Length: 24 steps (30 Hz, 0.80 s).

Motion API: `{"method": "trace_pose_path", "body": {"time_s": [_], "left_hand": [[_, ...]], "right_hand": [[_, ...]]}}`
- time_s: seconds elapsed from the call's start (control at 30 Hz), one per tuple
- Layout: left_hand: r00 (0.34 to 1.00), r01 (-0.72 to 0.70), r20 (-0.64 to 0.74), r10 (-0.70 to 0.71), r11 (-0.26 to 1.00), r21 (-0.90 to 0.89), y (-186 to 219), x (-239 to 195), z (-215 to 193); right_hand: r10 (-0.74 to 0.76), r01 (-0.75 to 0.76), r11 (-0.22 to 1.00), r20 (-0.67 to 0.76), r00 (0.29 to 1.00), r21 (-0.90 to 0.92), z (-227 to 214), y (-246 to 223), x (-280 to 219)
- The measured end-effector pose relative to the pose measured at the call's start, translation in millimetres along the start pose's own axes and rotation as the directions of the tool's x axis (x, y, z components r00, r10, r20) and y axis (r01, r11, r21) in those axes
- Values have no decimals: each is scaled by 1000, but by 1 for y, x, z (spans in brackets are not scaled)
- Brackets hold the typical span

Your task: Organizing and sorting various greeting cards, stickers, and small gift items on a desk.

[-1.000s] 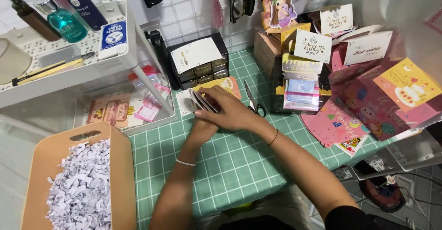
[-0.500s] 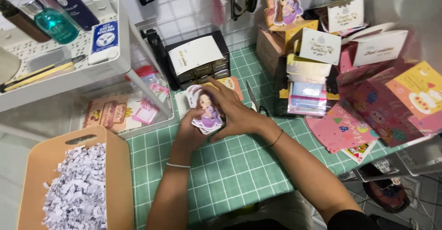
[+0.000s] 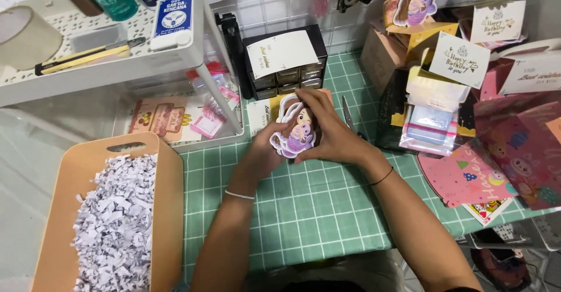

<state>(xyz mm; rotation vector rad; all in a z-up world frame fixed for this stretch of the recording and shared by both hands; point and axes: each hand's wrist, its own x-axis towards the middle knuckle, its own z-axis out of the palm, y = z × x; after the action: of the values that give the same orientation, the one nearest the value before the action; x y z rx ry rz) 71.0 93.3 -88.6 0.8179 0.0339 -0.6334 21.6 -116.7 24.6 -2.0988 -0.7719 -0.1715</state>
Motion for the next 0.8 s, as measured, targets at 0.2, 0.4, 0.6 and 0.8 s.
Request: {"method": "trace_pose_path", "body": {"time_s": [0.2,0.4,0.6,0.8], "left_hand": [[985,-112,-121,120,991,74,18,-36,60],[926,-347,-96,366,922,170,28,-55,102],[871,-459,-45,489,843,280,20,-48,84],[850,-498,-26,526,819,287,14,-50,83]], "right_hand": [[262,-146,889,-220,940,435,13,1,-2],[562,-304,656,-178,808,691,24,21,4],[590,-257,617,-221,777,744,15,22,4],[592,-237,555,-179,786,797,15,8,7]]}}
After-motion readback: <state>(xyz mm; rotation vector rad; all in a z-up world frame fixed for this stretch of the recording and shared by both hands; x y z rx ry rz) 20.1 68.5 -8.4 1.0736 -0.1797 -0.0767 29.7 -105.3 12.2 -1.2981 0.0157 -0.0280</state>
